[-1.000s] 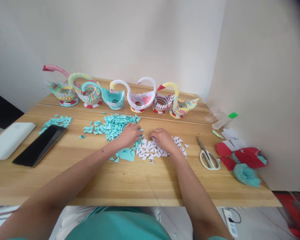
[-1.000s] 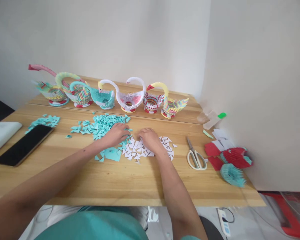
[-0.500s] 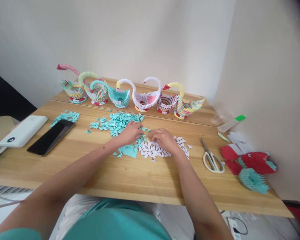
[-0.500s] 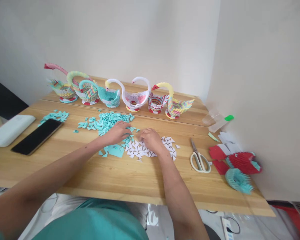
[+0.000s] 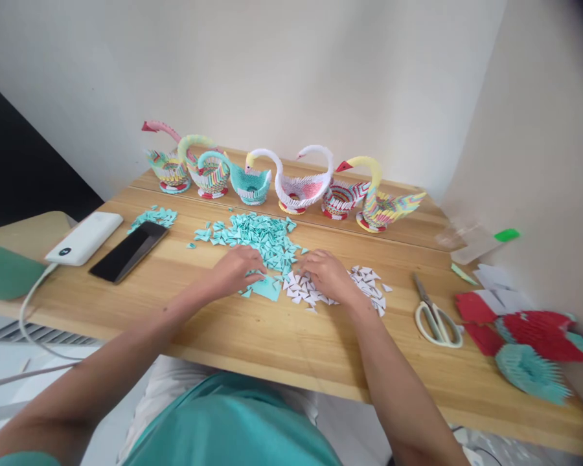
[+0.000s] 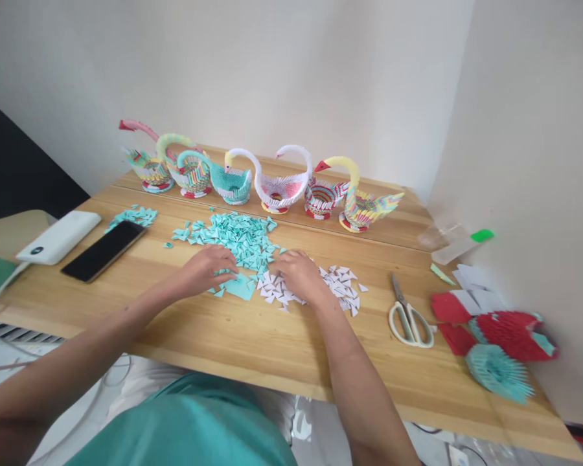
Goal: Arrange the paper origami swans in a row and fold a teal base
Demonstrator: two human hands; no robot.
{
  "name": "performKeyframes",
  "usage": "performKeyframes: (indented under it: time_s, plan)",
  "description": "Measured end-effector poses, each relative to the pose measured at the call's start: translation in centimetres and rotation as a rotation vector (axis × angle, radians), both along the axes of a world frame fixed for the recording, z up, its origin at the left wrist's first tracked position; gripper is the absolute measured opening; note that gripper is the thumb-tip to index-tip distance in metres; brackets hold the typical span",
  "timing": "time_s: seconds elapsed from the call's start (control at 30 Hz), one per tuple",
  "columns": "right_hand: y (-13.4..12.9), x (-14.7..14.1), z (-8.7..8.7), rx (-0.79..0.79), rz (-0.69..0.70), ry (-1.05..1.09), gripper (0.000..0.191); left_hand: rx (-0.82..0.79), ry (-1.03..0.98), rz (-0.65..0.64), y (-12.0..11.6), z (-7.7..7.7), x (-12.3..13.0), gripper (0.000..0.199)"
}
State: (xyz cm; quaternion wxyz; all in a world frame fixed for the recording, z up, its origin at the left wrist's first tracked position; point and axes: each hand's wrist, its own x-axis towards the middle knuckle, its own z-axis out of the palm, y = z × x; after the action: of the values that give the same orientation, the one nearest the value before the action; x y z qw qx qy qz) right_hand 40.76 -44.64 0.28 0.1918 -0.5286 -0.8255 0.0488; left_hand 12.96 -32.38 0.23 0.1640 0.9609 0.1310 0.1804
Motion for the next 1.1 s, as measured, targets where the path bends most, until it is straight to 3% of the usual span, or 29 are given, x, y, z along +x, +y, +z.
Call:
performKeyframes:
  time_s: [0.27, 0.43, 0.6, 0.8, 0.93, 1.1]
  plan:
    - [-0.3, -4.6, 0.4, -0.064, 0.152, 0.005, 0.024, 0.042, 0.142, 0.051, -1.2, -1.2, 0.2, 0.015]
    - [-0.2, -3.1, 0.8, -0.129, 0.14, 0.016, 0.017, 0.028, 0.078, 0.119, 0.4, -1.2, -1.4, 0.022]
    - [-0.9, -1.2, 1.7, -0.095, 0.053, -0.052, 0.018, 0.069, 0.014, 0.228, -0.3, -0.9, -3.3, 0.018]
    - [-1.3, -6.5, 1.7, -0.125, -0.118, -0.161, 0.03, 0.111, 0.002, 0.063, -3.1, -2.3, -4.0, 0.03]
    - [-0.8, -9.5, 1.2, -0.185, -0.235, -0.22, 0.039, 0.113, 0.022, 0.107, -1.8, -3.1, -4.4, 0.011]
    - [0.2, -9.9, 1.0, -0.325, -0.335, -0.123, 0.036, 0.066, 0.018, 0.212, 0.2, -2.8, -4.8, 0.013]
